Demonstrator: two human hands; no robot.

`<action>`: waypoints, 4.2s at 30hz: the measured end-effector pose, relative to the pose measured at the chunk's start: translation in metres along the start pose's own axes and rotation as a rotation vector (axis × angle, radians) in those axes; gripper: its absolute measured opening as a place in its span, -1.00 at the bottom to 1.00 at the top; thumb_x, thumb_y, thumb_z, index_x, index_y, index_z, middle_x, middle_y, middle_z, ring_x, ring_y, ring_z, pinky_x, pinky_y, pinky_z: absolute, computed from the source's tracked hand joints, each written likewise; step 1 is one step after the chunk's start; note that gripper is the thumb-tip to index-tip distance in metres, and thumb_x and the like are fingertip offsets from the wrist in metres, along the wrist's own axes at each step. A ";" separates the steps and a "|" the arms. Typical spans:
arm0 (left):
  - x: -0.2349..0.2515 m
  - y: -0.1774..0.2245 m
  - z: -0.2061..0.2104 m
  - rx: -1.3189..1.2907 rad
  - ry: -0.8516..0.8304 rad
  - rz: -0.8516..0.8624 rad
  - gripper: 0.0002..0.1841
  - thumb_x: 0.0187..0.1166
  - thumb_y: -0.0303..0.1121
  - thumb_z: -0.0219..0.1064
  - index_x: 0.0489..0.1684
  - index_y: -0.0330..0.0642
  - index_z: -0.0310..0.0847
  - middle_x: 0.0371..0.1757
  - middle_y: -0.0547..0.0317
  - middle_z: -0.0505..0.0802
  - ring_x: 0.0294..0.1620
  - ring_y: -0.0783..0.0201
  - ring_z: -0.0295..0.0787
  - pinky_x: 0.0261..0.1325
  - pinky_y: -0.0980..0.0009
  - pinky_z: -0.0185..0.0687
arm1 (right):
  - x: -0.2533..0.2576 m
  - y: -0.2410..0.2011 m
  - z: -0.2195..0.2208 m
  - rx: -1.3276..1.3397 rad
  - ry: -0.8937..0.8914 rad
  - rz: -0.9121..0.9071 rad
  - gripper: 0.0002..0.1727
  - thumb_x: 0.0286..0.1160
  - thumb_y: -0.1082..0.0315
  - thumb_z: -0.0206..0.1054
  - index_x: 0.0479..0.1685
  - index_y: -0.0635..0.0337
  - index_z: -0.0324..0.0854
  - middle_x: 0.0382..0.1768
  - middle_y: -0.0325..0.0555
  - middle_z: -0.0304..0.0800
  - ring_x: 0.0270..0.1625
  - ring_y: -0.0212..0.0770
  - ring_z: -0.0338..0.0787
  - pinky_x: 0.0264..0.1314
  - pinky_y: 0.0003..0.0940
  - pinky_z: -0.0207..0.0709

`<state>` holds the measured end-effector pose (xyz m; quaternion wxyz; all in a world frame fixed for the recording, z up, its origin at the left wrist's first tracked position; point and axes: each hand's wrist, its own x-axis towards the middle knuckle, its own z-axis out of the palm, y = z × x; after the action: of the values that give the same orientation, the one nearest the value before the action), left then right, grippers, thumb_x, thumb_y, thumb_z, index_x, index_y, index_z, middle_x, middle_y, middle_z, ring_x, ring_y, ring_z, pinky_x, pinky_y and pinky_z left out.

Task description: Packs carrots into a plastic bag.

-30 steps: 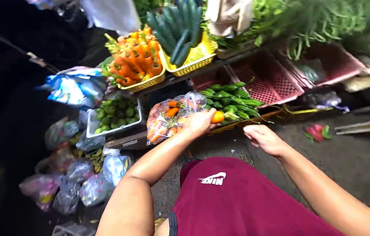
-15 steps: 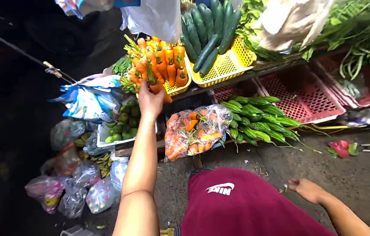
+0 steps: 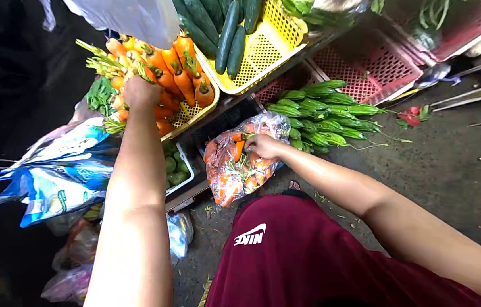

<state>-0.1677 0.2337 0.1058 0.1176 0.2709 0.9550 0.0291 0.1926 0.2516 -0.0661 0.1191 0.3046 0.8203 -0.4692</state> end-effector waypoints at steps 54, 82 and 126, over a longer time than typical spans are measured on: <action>-0.380 0.071 0.115 -0.847 -0.216 0.445 -0.31 0.36 -0.23 0.64 0.54 0.09 0.46 0.11 0.08 0.88 -0.04 0.19 0.90 0.04 0.03 0.88 | -0.295 0.106 -0.056 0.622 0.379 -0.090 -0.55 0.48 0.37 0.38 0.38 0.24 0.59 0.14 -0.02 0.86 -0.02 -0.16 0.91 -0.07 -0.27 0.84; -0.006 -0.076 -0.048 0.099 -0.078 0.164 -0.75 0.37 -0.29 0.49 -0.09 -0.23 0.79 0.06 -0.27 0.85 0.18 -0.32 0.79 0.08 -0.42 0.68 | 0.166 -0.234 -0.028 -0.289 0.152 -0.228 -0.49 0.26 0.33 0.46 0.30 0.15 0.58 0.04 0.15 0.82 0.13 0.18 0.84 0.10 0.33 0.69; -0.198 0.052 0.211 -0.230 -0.377 0.450 -0.63 0.57 -0.18 0.42 0.29 -0.10 0.74 0.22 -0.11 0.86 0.30 -0.10 0.79 0.42 -0.26 0.62 | -0.345 0.147 -0.033 0.497 0.262 0.270 -0.59 0.66 0.23 0.35 0.41 0.15 0.59 0.13 -0.06 0.85 0.01 -0.25 0.87 0.15 -0.23 0.75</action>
<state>0.0731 0.1730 -0.0517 0.3133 0.4608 0.8229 0.1116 0.5568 0.2009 0.0153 -0.0044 0.4886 0.6408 -0.5922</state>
